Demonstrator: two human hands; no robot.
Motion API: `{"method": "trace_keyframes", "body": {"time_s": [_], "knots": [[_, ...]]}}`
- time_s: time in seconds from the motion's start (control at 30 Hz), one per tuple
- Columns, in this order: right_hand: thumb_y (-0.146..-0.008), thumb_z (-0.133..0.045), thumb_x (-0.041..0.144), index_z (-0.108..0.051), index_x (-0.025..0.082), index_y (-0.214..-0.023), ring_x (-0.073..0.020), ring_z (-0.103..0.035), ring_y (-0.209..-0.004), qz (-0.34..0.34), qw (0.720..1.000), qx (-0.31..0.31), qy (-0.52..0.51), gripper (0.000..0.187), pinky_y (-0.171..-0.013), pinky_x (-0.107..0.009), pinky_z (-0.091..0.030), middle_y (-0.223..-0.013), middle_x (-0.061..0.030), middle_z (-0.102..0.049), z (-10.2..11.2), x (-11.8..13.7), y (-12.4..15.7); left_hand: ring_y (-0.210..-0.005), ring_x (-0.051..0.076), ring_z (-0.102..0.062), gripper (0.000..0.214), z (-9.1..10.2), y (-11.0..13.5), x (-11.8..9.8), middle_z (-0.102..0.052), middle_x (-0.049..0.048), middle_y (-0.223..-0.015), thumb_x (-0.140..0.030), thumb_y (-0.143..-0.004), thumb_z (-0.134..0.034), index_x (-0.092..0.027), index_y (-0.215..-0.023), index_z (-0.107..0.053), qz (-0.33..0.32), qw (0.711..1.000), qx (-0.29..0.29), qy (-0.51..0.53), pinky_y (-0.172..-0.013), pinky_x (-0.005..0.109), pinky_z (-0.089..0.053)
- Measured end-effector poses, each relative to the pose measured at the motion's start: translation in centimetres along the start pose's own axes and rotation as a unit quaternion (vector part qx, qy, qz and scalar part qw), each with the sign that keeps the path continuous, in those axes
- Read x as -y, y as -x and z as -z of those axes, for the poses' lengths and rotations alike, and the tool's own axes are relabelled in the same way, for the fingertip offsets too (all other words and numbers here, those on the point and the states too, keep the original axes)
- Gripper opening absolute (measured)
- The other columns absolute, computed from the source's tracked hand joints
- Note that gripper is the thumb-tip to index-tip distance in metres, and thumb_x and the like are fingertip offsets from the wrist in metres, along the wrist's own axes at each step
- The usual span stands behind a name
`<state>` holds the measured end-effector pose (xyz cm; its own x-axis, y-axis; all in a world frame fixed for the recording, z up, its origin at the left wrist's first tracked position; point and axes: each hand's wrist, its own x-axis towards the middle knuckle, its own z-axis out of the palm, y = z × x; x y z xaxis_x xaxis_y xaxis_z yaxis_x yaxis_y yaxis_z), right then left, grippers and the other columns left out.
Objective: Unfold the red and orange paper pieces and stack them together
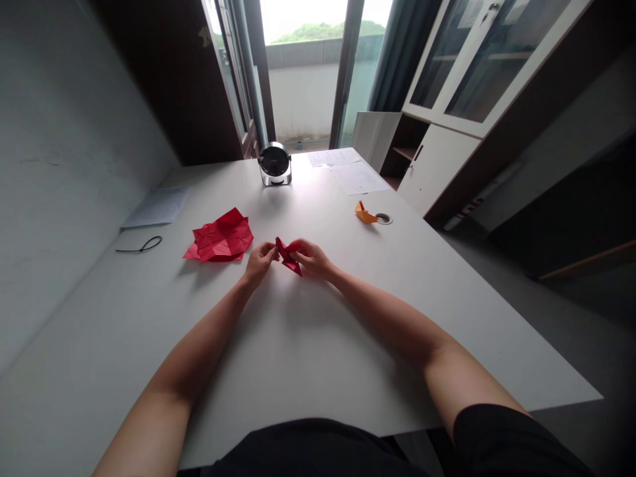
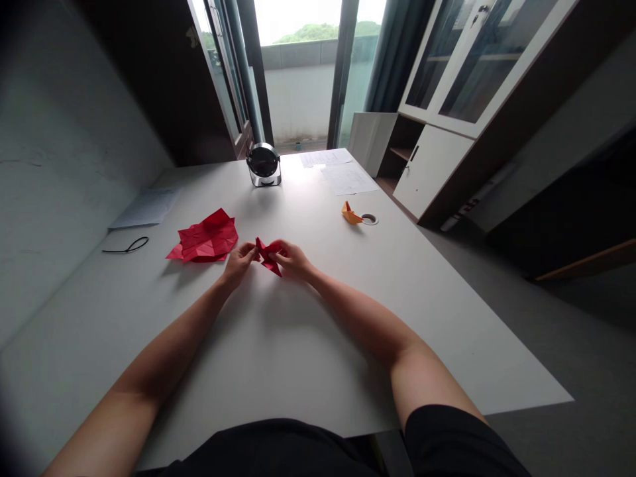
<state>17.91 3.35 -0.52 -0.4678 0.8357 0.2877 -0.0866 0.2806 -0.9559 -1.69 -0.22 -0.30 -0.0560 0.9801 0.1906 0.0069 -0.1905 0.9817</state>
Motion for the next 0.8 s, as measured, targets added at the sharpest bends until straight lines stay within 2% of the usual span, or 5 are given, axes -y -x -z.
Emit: {"method": "trace_keyframes", "body": {"time_s": [0.13,0.27,0.5,0.67,0.8], "knots": [[-0.087,-0.065,0.046,-0.071,0.017,-0.089,-0.0163,-0.062,-0.07,0.003,0.999,-0.043,-0.008,0.031,-0.066,-0.029,-0.049,-0.077,-0.0028,-0.07,0.0,-0.2,-0.1,-0.071,0.014,-0.06,0.029,-0.1,0.1,0.2,-0.064,0.0031,-0.078,-0.043,-0.083,-0.073,-0.015,-0.091,-0.067,0.006,0.999,0.028,0.019,-0.072,0.03,-0.052],[-0.088,-0.062,0.05,-0.071,0.017,-0.096,-0.017,-0.063,-0.072,0.004,0.997,-0.066,-0.028,0.035,-0.067,-0.03,-0.052,-0.081,-0.0033,-0.071,0.1,0.1,-0.3,-0.069,0.014,-0.06,0.032,-0.3,0.2,-0.1,-0.063,0.0024,-0.075,-0.045,-0.082,-0.074,-0.014,-0.089,-0.066,0.025,0.999,0.013,0.034,-0.072,0.03,-0.053],[-0.093,-0.059,0.044,-0.073,0.02,-0.093,-0.0178,-0.064,-0.072,0.059,0.989,-0.086,0.103,0.028,-0.068,-0.032,-0.053,-0.082,-0.0036,-0.072,-0.2,0.8,0.3,-0.086,0.02,-0.069,0.041,-1.6,0.9,-1.3,-0.071,0.0092,-0.096,-0.041,-0.082,-0.074,-0.013,-0.109,-0.062,0.037,0.997,0.054,0.028,-0.077,0.032,-0.054],[-0.092,-0.06,0.046,-0.069,0.019,-0.092,-0.0152,-0.06,-0.065,0.054,0.992,-0.113,0.027,0.028,-0.061,-0.03,-0.051,-0.073,-0.0018,-0.067,-0.3,0.0,-0.2,-0.069,0.017,-0.066,0.033,-1.5,1.0,-1.3,-0.071,0.0079,-0.084,-0.036,-0.082,-0.073,-0.012,-0.103,-0.065,0.08,0.992,0.078,0.061,-0.064,0.029,-0.052],[-0.091,-0.059,0.046,-0.064,0.019,-0.09,-0.0127,-0.055,-0.055,0.042,0.991,-0.128,-0.019,0.027,-0.052,-0.027,-0.046,-0.062,0.0014,-0.06,0.2,-0.1,-0.5,-0.071,0.015,-0.065,0.038,-0.8,0.9,-1.4,-0.07,0.0069,-0.084,-0.042,-0.078,-0.079,-0.012,-0.098,-0.067,0.11,0.983,0.083,0.125,-0.065,0.025,-0.051]]}}
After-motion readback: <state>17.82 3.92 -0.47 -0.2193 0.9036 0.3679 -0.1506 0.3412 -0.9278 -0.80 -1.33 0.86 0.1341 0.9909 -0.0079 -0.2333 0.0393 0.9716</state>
